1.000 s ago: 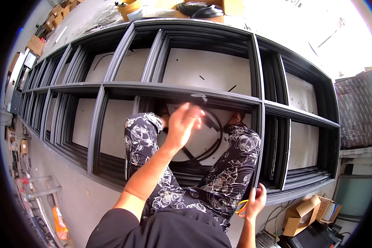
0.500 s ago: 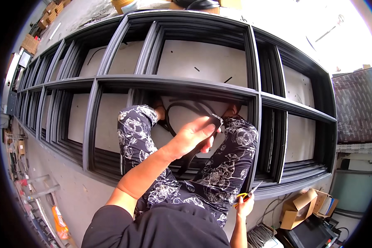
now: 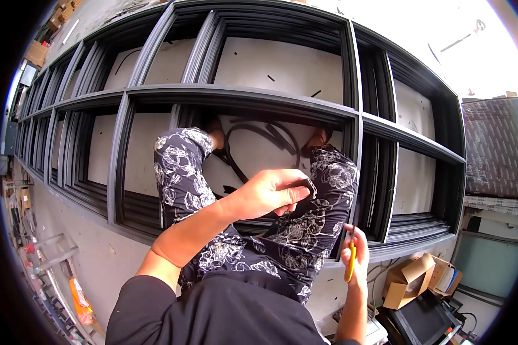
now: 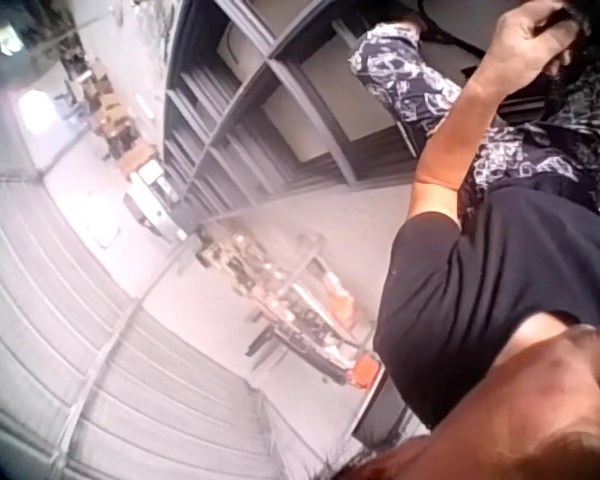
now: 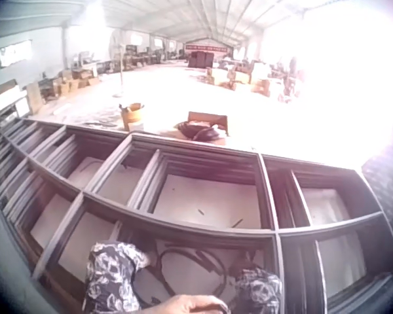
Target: The person fits a rubber strip into the groove of a metal frame, cuts the strip with scissors, and presses the rubber into the channels of several frames.
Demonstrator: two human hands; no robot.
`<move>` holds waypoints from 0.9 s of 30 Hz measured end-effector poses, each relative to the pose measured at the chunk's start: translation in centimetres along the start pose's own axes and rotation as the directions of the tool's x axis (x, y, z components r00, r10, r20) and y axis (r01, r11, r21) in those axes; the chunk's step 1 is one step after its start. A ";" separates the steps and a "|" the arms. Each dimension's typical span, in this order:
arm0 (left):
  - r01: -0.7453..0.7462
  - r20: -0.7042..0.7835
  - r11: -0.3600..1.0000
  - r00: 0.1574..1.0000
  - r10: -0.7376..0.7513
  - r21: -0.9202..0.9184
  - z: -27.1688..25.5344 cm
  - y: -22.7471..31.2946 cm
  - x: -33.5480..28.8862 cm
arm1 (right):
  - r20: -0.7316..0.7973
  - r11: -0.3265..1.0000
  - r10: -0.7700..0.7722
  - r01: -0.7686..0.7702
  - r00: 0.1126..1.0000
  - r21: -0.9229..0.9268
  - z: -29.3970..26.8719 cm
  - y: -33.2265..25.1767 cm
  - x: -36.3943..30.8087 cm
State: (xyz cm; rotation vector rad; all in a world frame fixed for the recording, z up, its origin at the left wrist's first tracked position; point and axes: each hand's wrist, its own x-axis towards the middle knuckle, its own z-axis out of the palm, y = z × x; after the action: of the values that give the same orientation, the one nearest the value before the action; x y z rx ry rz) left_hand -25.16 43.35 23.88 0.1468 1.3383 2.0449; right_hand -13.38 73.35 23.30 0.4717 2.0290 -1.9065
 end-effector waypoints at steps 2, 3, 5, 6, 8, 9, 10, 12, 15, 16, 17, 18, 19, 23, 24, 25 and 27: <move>0.015 -0.021 1.000 1.000 -0.014 0.026 0.1 0.6 -0.8 | 0.271 0.989 0.004 0.036 0.962 -0.141 2.3 -3.0 1.4; 0.019 -0.035 0.999 0.999 -0.017 0.040 0.2 0.9 -1.2 | 0.372 0.945 -0.049 0.164 0.927 -0.285 2.3 -3.5 2.3; 0.005 -0.057 0.999 0.998 -0.003 0.044 0.3 0.9 -1.7 | 0.437 0.936 -0.023 0.173 0.899 -0.307 3.2 -4.8 3.4; 0.031 -0.043 0.999 0.999 -0.030 0.038 0.3 1.0 -2.0 | 0.448 0.941 -0.049 0.192 0.893 -0.278 3.8 -5.5 3.8; 0.061 -0.030 0.997 0.998 -0.060 0.055 0.1 0.7 -2.7 | 0.467 0.924 -0.028 0.201 0.884 -0.325 4.7 -6.4 4.0; 0.058 -0.040 0.997 0.998 -0.057 0.048 -0.1 0.7 -3.1 | 0.473 0.907 -0.012 0.209 0.881 -0.367 5.1 -6.8 4.1; 0.076 -0.044 0.996 0.996 -0.073 0.054 -0.2 0.7 -3.4 | 0.484 0.904 -0.035 0.235 0.874 -0.358 5.7 -7.1 4.1; 0.110 -0.052 0.992 0.993 -0.107 0.066 -0.3 0.7 -3.9 | 0.509 0.866 -0.036 0.281 0.860 -0.413 6.0 -7.0 4.4; 0.141 -0.062 0.989 0.988 -0.138 0.043 0.1 0.6 -4.2 | 0.515 0.804 -0.103 0.376 0.851 -0.460 6.4 -7.0 4.4; 0.135 -0.049 0.990 0.990 -0.133 0.044 -0.1 0.5 -4.2 | 0.516 0.802 -0.099 0.375 0.851 -0.465 6.5 -6.9 4.5; 0.136 -0.049 0.990 0.990 -0.133 0.041 -0.1 0.5 -4.2 | 0.516 0.800 -0.095 0.374 0.851 -0.470 6.5 -6.8 4.4; 0.126 -0.042 0.992 0.991 -0.124 0.032 -0.1 0.5 -4.3 | 0.497 0.814 -0.123 0.374 0.859 -0.445 6.7 -6.7 4.4; 0.114 -0.032 0.993 0.993 -0.113 0.024 -0.1 0.5 -4.3 | 0.496 0.813 -0.122 0.373 0.860 -0.447 6.5 -6.6 4.4; 0.105 -0.048 0.994 0.993 -0.104 0.013 -0.1 0.7 -4.1 | 0.485 0.807 -0.118 0.368 0.866 -0.461 6.4 -6.0 4.1; 0.123 -0.052 0.992 0.991 -0.122 0.014 -0.2 0.3 -3.9 | 0.466 0.802 -0.096 0.345 0.879 -0.487 6.5 -5.9 4.1; 0.122 -0.052 0.992 0.991 -0.121 0.018 -0.2 0.0 -3.7 | 0.446 0.797 -0.077 0.324 0.891 -0.510 6.5 -5.8 4.1; -0.025 -0.075 0.999 0.997 0.022 -0.047 -0.4 -0.8 -3.1 | 0.374 0.835 -0.230 0.380 0.898 -0.397 6.8 -5.0 4.3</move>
State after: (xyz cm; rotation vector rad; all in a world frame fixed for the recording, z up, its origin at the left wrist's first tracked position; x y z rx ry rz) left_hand -22.56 41.38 23.88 0.0661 1.3368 2.1186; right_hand -19.44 66.33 25.46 -0.2838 2.3297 -1.4401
